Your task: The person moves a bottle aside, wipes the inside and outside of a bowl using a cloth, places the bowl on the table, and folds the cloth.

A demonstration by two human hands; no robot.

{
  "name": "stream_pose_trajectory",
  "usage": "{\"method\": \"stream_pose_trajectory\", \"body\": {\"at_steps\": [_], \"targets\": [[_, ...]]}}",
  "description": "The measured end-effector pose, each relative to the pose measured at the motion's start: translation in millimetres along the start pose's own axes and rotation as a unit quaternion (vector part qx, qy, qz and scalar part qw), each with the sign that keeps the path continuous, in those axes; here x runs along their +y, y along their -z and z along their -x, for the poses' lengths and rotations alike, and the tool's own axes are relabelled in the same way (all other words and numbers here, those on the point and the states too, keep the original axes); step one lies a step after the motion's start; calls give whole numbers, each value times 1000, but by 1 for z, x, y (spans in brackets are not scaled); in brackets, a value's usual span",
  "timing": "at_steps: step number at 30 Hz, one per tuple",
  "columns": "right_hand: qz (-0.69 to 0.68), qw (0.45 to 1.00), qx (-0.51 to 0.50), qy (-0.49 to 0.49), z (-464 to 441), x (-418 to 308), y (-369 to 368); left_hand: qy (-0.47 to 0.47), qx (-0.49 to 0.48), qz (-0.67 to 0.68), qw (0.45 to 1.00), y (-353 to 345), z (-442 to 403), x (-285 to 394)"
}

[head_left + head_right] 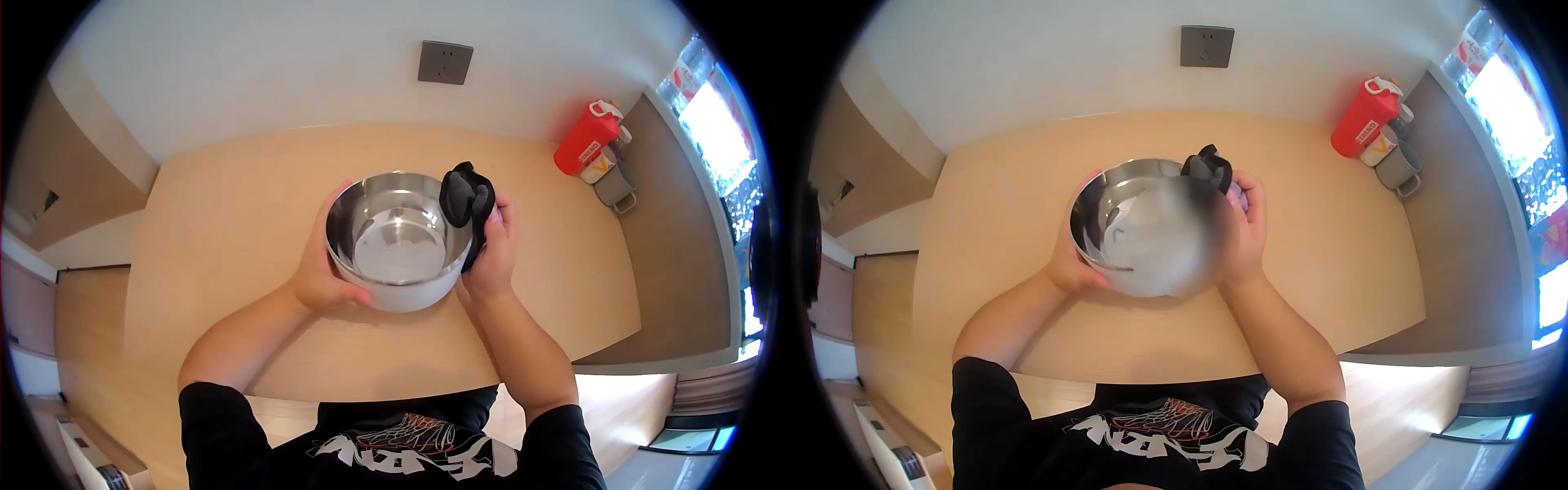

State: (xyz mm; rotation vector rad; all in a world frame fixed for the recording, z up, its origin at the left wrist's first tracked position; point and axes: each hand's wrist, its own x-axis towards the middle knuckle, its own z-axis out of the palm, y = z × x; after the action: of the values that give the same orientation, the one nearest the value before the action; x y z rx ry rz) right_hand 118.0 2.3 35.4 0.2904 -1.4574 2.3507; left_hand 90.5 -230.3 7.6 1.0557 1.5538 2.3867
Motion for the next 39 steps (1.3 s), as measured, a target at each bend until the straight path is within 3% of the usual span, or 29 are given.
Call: {"method": "stream_pose_trajectory", "body": {"at_steps": [2,4,7,10,11,14,17,21,24,25,29,33,36,39], "targets": [[9,998,-27,60,3,2,2,53,13,66,996,4,2,2],[6,991,-49,122,4,5,5,46,13,65,997,6,4,-2],[63,987,-32,146,4,1,8,62,9,83,995,4,5,-2],[82,991,84,59,1,-11,-7,78,14,99,992,1,4,-1],[108,983,127,71,-2,-9,-7,84,16,103,991,-1,4,1],[136,984,93,63,-4,-11,-5,93,16,101,990,-4,4,5],[234,955,56,176,6,-9,-1,100,19,124,987,-2,8,3],[335,857,-67,385,15,-27,-7,105,24,141,984,-3,8,6],[346,802,-201,443,18,-40,-16,107,35,153,982,-6,5,10],[351,803,-202,436,19,-42,-16,109,33,159,981,-6,4,10],[355,901,37,247,12,-22,-9,136,26,223,965,1,7,7],[327,926,51,179,-1,-15,-5,130,12,219,967,4,8,3],[331,914,24,232,4,-16,-8,118,33,218,968,3,11,3],[442,819,-71,360,14,-36,-20,131,38,162,977,3,7,12]]}}
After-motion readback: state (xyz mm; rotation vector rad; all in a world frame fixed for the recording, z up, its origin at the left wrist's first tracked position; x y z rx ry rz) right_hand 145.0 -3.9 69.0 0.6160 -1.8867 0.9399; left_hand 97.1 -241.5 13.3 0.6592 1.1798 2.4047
